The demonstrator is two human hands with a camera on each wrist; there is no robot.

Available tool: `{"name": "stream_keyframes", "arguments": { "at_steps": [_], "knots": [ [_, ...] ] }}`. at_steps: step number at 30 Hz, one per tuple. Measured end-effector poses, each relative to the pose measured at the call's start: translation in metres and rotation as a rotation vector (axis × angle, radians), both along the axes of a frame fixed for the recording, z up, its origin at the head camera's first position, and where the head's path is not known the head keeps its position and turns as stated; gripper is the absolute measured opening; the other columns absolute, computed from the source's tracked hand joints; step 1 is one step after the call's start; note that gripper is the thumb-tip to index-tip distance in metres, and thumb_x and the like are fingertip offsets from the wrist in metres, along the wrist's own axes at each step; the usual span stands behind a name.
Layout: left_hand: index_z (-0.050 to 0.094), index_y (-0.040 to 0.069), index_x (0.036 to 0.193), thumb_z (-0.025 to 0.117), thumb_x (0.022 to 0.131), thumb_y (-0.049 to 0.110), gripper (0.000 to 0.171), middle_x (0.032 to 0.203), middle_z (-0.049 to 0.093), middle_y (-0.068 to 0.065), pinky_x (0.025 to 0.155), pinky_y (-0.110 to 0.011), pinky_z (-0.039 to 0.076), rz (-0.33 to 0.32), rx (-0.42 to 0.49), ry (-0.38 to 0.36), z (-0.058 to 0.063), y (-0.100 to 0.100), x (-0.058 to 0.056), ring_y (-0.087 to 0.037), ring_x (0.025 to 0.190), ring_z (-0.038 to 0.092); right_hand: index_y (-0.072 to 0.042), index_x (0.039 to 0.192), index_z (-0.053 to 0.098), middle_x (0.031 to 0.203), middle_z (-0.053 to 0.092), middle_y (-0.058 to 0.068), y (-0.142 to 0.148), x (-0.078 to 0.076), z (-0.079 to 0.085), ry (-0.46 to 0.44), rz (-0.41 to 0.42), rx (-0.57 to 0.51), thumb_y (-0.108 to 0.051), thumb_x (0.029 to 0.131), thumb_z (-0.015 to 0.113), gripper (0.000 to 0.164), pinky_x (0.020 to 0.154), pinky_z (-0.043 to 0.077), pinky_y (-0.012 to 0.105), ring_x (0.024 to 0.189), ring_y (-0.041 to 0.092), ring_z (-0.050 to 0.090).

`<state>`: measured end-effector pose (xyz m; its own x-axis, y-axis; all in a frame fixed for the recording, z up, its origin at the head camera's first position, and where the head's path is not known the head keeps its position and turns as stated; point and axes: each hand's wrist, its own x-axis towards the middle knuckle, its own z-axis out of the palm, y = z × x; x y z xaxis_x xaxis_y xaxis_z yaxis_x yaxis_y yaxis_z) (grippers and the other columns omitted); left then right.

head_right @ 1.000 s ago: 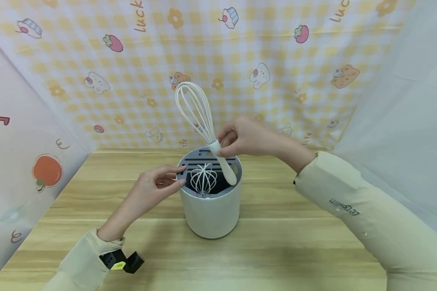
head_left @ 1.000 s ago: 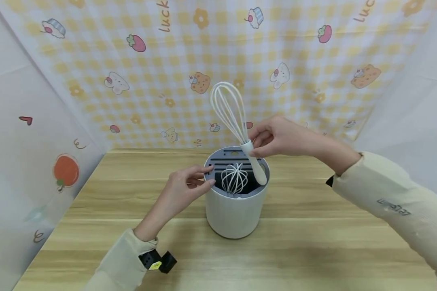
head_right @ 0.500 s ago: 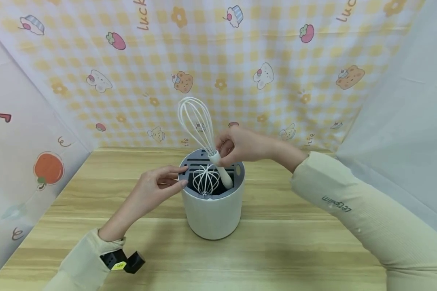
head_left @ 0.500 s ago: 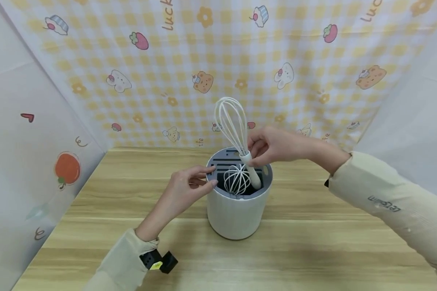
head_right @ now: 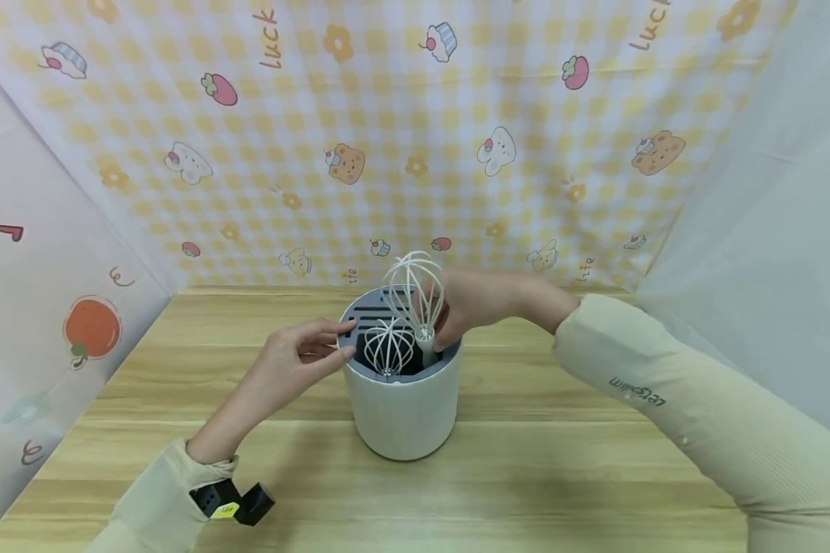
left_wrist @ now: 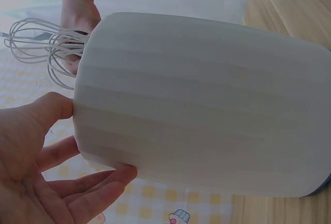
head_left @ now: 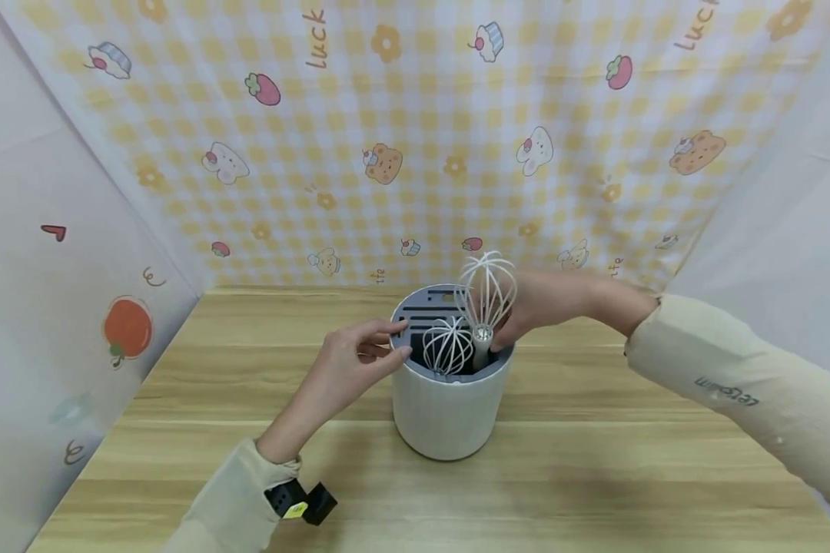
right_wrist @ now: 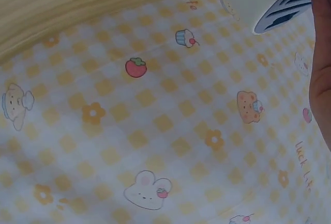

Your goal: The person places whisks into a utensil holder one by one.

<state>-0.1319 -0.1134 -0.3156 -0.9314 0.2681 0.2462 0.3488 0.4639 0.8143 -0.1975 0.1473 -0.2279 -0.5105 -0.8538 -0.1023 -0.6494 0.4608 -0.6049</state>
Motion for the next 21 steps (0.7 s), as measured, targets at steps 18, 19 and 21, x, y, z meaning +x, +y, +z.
{"name": "stream_keyframes", "arguments": {
  "at_steps": [18, 19, 21],
  "knots": [
    [0.064, 0.015, 0.116, 0.069, 0.083, 0.027, 0.036, 0.102, 0.066, -0.009, 0.073, -0.031, 0.053, 0.007, 0.014, -0.002, -0.002, -0.001, 0.001, -0.016, 0.084, 0.065, -0.003, 0.080, 0.063, 0.075, 0.060, -0.003, -0.026, 0.002, -0.002, -0.005, 0.084, 0.061, 0.001, 0.066, 0.076, 0.020, 0.066, 0.048, 0.026, 0.071, 0.009, 0.053],
    [0.064, 0.015, 0.116, 0.069, 0.083, 0.027, 0.036, 0.102, 0.066, -0.009, 0.073, -0.031, 0.053, 0.005, 0.018, -0.004, -0.002, -0.001, 0.001, -0.016, 0.084, 0.065, -0.003, 0.082, 0.062, 0.077, 0.060, -0.003, -0.026, 0.002, -0.001, -0.022, 0.061, 0.071, -0.001, 0.067, 0.077, 0.021, 0.068, 0.048, 0.026, 0.072, 0.009, 0.053],
    [0.064, 0.015, 0.116, 0.069, 0.083, 0.027, 0.036, 0.102, 0.066, -0.009, 0.073, -0.031, 0.053, 0.004, 0.020, -0.002, -0.001, -0.001, 0.002, -0.016, 0.084, 0.065, -0.003, 0.083, 0.061, 0.079, 0.060, -0.002, -0.025, 0.003, 0.000, -0.061, 0.031, 0.072, -0.005, 0.069, 0.077, 0.021, 0.069, 0.048, 0.027, 0.074, 0.010, 0.053]
  ]
}}
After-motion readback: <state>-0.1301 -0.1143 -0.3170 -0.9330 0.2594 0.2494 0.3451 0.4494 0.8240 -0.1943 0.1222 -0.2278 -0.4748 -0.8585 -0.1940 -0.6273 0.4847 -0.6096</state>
